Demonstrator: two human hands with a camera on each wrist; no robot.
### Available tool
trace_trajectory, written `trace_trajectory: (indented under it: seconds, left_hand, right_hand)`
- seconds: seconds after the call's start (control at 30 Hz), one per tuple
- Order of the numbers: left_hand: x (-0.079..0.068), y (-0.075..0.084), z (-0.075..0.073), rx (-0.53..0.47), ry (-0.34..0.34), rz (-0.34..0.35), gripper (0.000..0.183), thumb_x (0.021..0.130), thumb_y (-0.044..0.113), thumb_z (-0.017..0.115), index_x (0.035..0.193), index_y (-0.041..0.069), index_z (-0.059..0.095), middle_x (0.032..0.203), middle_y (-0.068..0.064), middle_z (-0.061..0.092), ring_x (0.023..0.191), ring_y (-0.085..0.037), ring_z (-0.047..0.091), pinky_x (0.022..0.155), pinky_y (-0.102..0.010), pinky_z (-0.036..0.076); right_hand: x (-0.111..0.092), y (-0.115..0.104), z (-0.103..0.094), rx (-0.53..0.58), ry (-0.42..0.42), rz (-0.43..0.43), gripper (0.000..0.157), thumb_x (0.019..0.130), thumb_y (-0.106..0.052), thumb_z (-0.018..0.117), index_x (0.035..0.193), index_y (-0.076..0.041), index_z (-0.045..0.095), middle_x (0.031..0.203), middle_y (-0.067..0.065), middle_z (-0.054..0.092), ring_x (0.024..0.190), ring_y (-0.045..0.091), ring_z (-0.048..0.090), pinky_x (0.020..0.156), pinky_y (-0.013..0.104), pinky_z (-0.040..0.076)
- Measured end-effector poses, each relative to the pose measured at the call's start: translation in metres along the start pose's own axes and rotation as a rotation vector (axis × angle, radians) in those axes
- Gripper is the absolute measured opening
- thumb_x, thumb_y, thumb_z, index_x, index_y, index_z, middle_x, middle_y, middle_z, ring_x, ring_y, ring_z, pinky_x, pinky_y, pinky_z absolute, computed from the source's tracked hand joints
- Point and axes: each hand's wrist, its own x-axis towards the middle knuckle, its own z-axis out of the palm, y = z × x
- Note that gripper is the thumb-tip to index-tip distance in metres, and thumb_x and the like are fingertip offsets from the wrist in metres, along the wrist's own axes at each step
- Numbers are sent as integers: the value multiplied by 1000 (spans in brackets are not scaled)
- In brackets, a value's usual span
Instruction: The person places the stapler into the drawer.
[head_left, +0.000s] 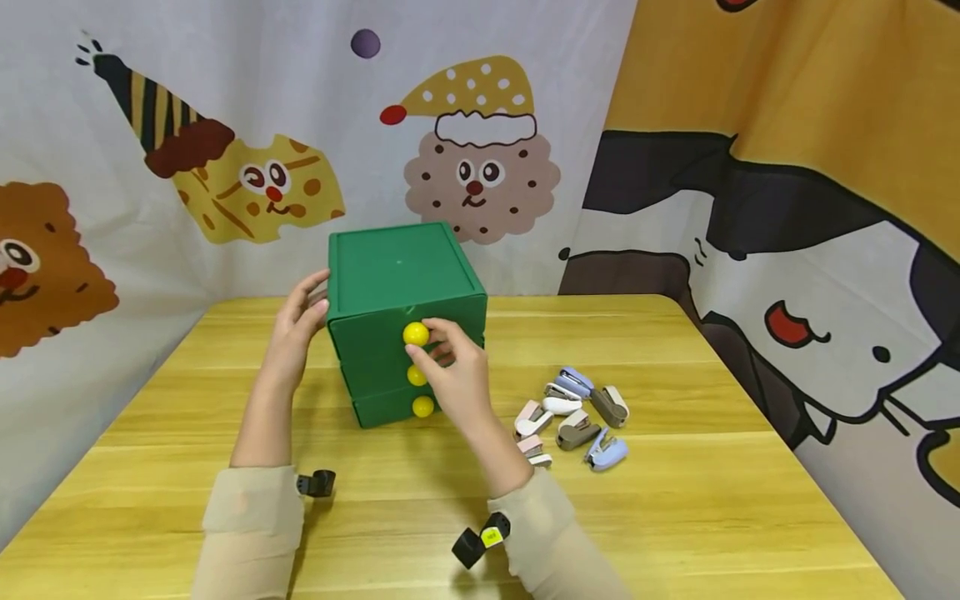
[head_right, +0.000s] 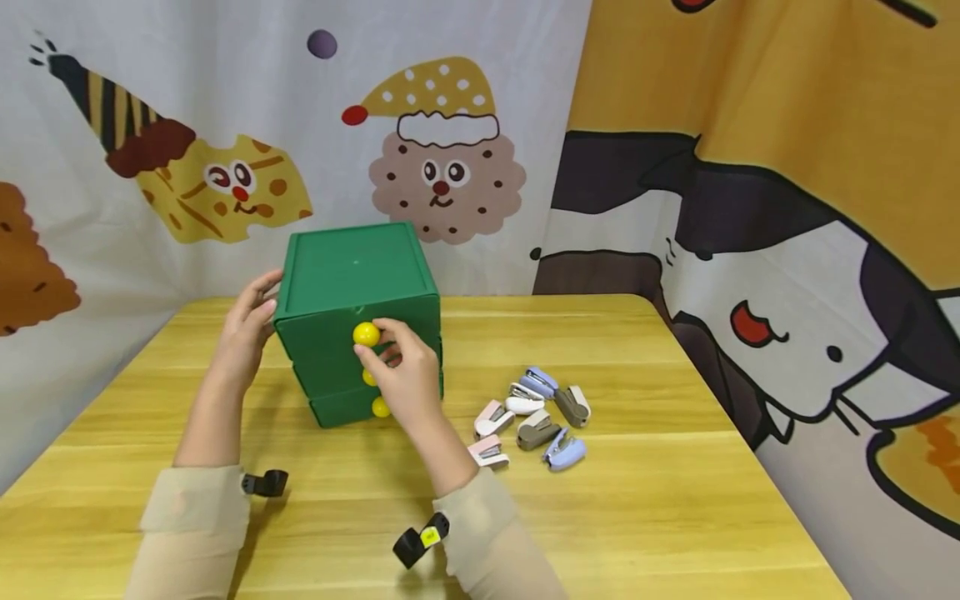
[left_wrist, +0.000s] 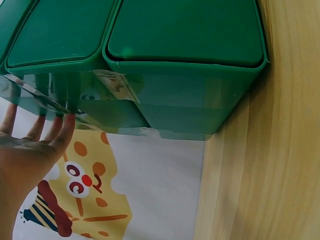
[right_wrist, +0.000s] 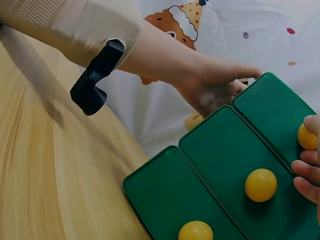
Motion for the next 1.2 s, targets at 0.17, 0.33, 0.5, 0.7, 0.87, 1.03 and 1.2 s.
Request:
trace_trajectory:
  seconds: [0.17, 0.33, 0.5, 0.7, 0.87, 1.03, 1.2]
  left_hand:
    - [0, 0, 0, -2, -2, 1, 50, 101, 27, 44, 149, 18, 34, 149, -15, 32, 135, -26, 30, 103, -44, 27]
    - [0, 0, 0, -16, 0, 1, 50, 101, 26, 44, 149, 17, 35, 150, -14, 30, 135, -26, 30, 104, -46, 26]
    - [-1, -1, 1, -55, -1, 4, 50, 101, 25, 45, 148, 15, 35, 148, -13, 32, 134, -25, 30, 104, -42, 26]
    - [-2, -1, 2, -105, -4, 1, 51, 100, 24, 46, 149, 14, 34, 145, -13, 34, 133, -25, 30, 105, -42, 24]
    - [-2, -1, 3, -129, -2, -5, 51, 100, 24, 47, 149, 14, 34, 145, -13, 33, 133, -25, 30, 104, -33, 28]
    - [-2, -1, 4, -144, -7, -4, 51, 100, 24, 47, 149, 14, 34, 145, -13, 33, 133, -26, 30, 99, -23, 32]
    - [-2, 0, 4, -147, -9, -3, 51, 100, 24, 46, 149, 14, 34, 143, -11, 33, 131, -25, 32, 103, -30, 28]
  right_hand:
    - [0, 0, 2, 24, 11, 17, 29, 86, -14, 73, 111, -4, 64, 91, 5, 65, 70, 13, 58, 64, 25, 50]
    - [-1, -1, 0, 16, 0, 1, 28, 85, -13, 74, 109, -3, 63, 90, 5, 66, 69, 13, 58, 62, 25, 50]
    - [-5, -5, -4, 3, -16, -24, 28, 84, -13, 75, 108, -4, 63, 89, 4, 65, 67, 11, 58, 60, 24, 50]
    - [-11, -9, -12, -23, -41, -65, 28, 82, -11, 76, 106, -4, 63, 86, 3, 63, 64, 9, 56, 58, 22, 49]
    - [-15, -14, -18, -39, -59, -70, 28, 81, -12, 78, 104, -5, 64, 83, 2, 64, 62, 8, 56, 56, 21, 48]
    - [-19, -18, -25, -45, -85, -85, 29, 79, -12, 79, 104, -6, 64, 83, 1, 66, 61, 8, 56, 55, 21, 48]
    - [-24, -23, -32, -47, -113, -107, 31, 79, -12, 80, 105, -7, 64, 85, 0, 68, 61, 7, 55, 55, 21, 48]
